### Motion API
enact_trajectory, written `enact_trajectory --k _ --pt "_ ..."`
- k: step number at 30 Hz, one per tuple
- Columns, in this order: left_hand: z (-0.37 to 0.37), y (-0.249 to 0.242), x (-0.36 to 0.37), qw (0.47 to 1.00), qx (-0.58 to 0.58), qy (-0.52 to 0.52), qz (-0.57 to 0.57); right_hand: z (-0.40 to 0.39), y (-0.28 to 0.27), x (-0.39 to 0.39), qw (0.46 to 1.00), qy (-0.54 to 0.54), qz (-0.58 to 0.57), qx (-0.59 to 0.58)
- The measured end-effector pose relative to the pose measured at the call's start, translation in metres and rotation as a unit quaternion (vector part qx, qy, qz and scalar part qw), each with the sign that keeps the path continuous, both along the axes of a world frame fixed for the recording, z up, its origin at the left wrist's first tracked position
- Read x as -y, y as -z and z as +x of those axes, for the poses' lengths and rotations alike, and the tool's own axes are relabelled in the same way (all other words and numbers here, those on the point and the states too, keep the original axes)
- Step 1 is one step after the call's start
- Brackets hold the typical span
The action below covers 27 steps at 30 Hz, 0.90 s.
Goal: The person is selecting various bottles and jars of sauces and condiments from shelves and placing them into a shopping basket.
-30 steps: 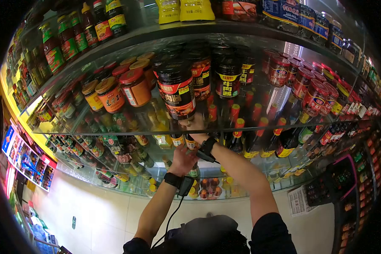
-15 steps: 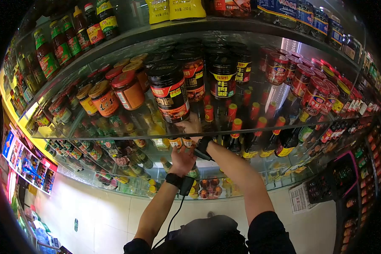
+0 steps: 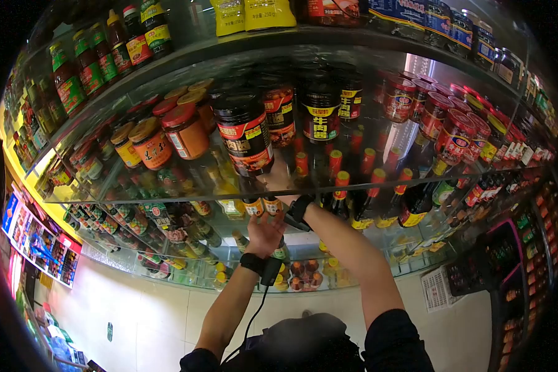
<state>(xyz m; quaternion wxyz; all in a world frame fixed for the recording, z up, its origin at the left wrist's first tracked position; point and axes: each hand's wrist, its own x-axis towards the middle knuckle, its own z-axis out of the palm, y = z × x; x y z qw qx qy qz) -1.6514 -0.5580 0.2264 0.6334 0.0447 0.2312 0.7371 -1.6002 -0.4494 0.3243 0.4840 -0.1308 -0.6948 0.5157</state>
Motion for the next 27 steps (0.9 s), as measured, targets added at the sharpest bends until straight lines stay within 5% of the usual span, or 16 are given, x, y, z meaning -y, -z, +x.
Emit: enact_trajectory --k 2,7,9,13,22,27 --pt "0.0 -0.002 0.003 1.0 -0.009 -0.015 0.001 0.0 0.002 -0.002 0.982 0.124 0.118 0.083" --pt "0.007 -0.008 0.022 0.997 -0.01 -0.066 -0.049 0.009 0.002 0.019 0.962 0.185 0.175 0.096" --pt "0.008 -0.001 0.031 0.997 -0.016 -0.067 -0.041 0.016 0.005 0.033 0.909 0.266 0.292 0.131" --pt "0.011 -0.006 0.061 0.994 -0.035 -0.079 -0.062 0.03 0.006 0.065 0.906 0.24 0.318 0.142" --pt "0.007 0.019 0.131 0.975 -0.075 -0.16 -0.133 0.068 0.059 0.126 0.956 0.209 0.18 0.098" --pt "0.021 0.06 0.168 0.981 -0.013 -0.149 -0.122 0.109 0.134 0.184 0.987 0.133 -0.021 0.089"
